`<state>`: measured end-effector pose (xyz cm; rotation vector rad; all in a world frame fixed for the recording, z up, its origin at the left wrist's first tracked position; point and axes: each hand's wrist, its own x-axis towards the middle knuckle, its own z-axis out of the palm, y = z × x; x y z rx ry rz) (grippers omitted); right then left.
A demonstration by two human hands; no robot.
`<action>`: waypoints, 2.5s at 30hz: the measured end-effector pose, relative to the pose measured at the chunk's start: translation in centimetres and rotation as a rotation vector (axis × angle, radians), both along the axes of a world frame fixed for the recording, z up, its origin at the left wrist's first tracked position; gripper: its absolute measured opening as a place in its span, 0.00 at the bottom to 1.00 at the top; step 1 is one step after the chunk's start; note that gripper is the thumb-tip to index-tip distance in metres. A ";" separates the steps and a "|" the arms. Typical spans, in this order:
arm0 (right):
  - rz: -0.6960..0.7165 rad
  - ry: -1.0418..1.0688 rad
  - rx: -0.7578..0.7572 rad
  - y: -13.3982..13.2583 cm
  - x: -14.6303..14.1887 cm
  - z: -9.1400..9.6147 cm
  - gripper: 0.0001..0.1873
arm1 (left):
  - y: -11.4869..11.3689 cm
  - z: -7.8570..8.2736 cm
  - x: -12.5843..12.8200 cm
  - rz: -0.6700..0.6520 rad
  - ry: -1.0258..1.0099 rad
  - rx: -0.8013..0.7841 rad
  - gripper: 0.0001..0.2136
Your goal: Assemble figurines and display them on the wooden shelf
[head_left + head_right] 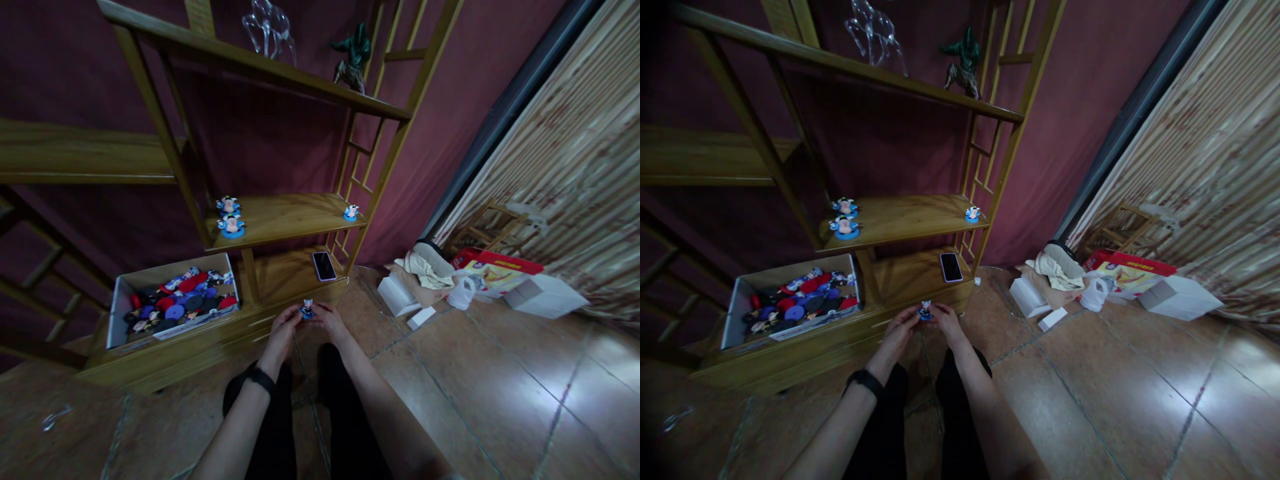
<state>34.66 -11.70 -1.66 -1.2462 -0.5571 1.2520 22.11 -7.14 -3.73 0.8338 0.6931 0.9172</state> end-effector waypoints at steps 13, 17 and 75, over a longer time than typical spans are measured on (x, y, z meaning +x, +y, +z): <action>-0.017 -0.018 0.020 -0.1 0.0 -0.1 0.20 | -0.1 0.6 -0.1 0.050 0.031 -0.061 0.21; -0.012 0.013 0.050 -0.2 -0.1 0.1 0.20 | -0.1 0.7 -0.2 0.049 0.031 -0.073 0.19; -0.034 0.096 0.112 -0.2 0.5 -1.0 0.16 | -0.5 1.7 -0.1 -0.099 0.000 -0.044 0.19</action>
